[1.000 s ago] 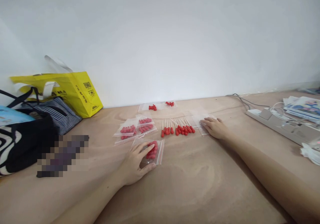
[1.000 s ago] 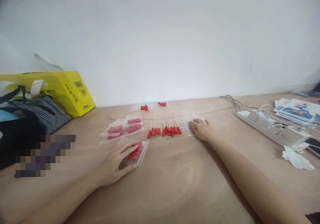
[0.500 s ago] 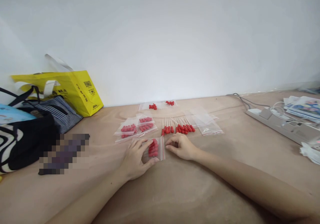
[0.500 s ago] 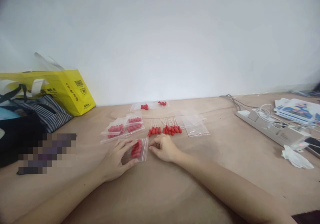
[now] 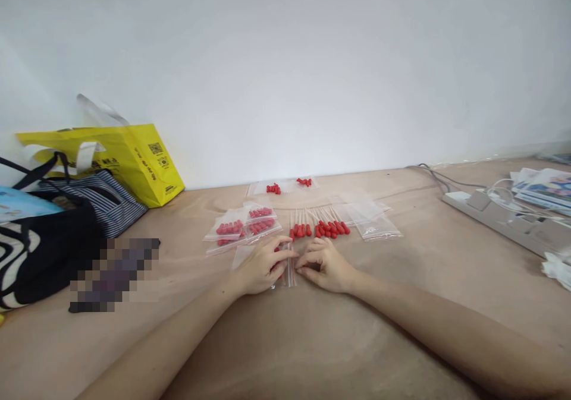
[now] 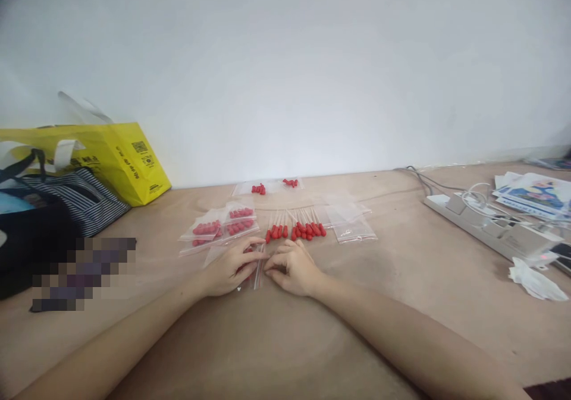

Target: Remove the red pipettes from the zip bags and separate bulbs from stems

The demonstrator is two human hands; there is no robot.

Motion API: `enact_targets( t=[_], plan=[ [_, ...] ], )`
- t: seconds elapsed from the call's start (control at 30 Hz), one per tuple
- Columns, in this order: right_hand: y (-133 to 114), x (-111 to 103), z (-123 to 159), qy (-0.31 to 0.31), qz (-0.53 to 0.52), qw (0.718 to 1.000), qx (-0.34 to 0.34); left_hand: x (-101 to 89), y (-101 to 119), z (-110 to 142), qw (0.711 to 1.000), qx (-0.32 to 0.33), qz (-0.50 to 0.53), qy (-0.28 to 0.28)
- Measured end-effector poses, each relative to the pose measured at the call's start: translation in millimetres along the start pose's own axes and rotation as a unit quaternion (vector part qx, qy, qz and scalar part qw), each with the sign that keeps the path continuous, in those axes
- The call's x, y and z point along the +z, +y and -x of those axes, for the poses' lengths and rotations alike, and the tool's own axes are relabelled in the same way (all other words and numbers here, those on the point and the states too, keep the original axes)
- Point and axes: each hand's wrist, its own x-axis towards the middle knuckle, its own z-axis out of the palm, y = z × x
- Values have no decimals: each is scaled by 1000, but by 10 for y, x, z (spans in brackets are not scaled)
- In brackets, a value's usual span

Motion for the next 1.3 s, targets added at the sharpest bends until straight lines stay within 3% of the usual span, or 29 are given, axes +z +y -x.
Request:
enact_targets(
  t=[0.23, 0.63, 0.83, 1.07, 1.3],
  plan=[
    [-30, 13, 14, 15, 30, 999, -30, -6, 60, -11, 1000, -25, 5, 5],
    [-76, 28, -22, 47, 69, 996, -14, 29, 33, 16, 998, -34, 39, 36],
    [-57, 42, -7, 62, 76, 994, -54, 36, 34, 9, 999, -20, 4, 25],
    [-37, 69, 0, 90, 85, 989, -75, 33, 38, 15, 998, -38, 29, 32],
    [-60, 90, -44, 79, 111, 986, -98, 37, 27, 10, 997, -39, 43, 47]
  ],
)
